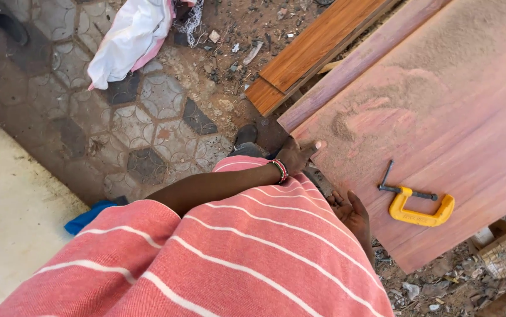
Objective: Measuring a wooden board with a tape measure and cutting it with a circular saw.
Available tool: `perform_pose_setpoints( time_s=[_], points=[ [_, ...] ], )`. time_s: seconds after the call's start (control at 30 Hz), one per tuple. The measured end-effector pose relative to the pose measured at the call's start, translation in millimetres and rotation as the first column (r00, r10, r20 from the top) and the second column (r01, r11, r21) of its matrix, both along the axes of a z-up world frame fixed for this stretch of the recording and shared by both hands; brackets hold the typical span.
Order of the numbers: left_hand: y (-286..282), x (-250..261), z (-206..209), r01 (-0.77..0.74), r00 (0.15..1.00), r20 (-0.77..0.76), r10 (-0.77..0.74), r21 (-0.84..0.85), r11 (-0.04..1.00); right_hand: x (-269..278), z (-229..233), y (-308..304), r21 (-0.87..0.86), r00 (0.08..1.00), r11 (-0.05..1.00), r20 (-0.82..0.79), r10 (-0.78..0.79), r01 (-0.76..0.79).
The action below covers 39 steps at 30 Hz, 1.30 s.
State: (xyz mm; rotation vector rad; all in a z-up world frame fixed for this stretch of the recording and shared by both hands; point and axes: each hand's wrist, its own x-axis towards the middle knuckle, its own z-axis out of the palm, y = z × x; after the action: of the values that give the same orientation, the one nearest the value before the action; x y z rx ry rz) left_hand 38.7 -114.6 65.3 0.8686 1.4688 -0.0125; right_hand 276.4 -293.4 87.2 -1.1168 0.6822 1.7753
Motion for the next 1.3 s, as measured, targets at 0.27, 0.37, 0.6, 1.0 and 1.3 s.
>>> perform_pose_setpoints(
  time_s=[0.27, 0.37, 0.6, 1.0, 1.3],
  points=[
    [1.3, -16.7, -46.4, 0.238, 0.971, 0.005, -0.238, -0.014, 0.971, 102.1, 46.1, -31.8, -0.589, -0.622, 0.603, 0.76, 0.188, -0.538],
    [14.1, -18.1, -56.1, 0.325, 0.946, -0.007, -0.325, -0.006, 0.946, 99.8, 52.2, -7.9, -0.858, -0.639, 0.27, 0.507, 0.578, -0.436],
    [33.7, -62.3, -56.5, 0.421, 0.875, 0.197, -0.443, 0.143, 0.896, 110.8, -11.3, -28.2, -0.864, -0.857, 0.413, 0.425, 0.29, -0.289],
    [104.8, -98.2, 127.1, 0.636, 0.659, -0.137, -0.74, 0.626, 0.451, -43.5, 118.8, 18.9, -0.282, -0.038, 0.821, 0.952, 0.304, -0.496],
    [93.2, -38.9, 182.4, 0.565, 0.288, -0.491, -0.822, 0.78, -0.268, -135.3, 83.1, 50.9, 0.106, 0.312, 0.834, 0.947, 0.082, -0.542]
  ],
)
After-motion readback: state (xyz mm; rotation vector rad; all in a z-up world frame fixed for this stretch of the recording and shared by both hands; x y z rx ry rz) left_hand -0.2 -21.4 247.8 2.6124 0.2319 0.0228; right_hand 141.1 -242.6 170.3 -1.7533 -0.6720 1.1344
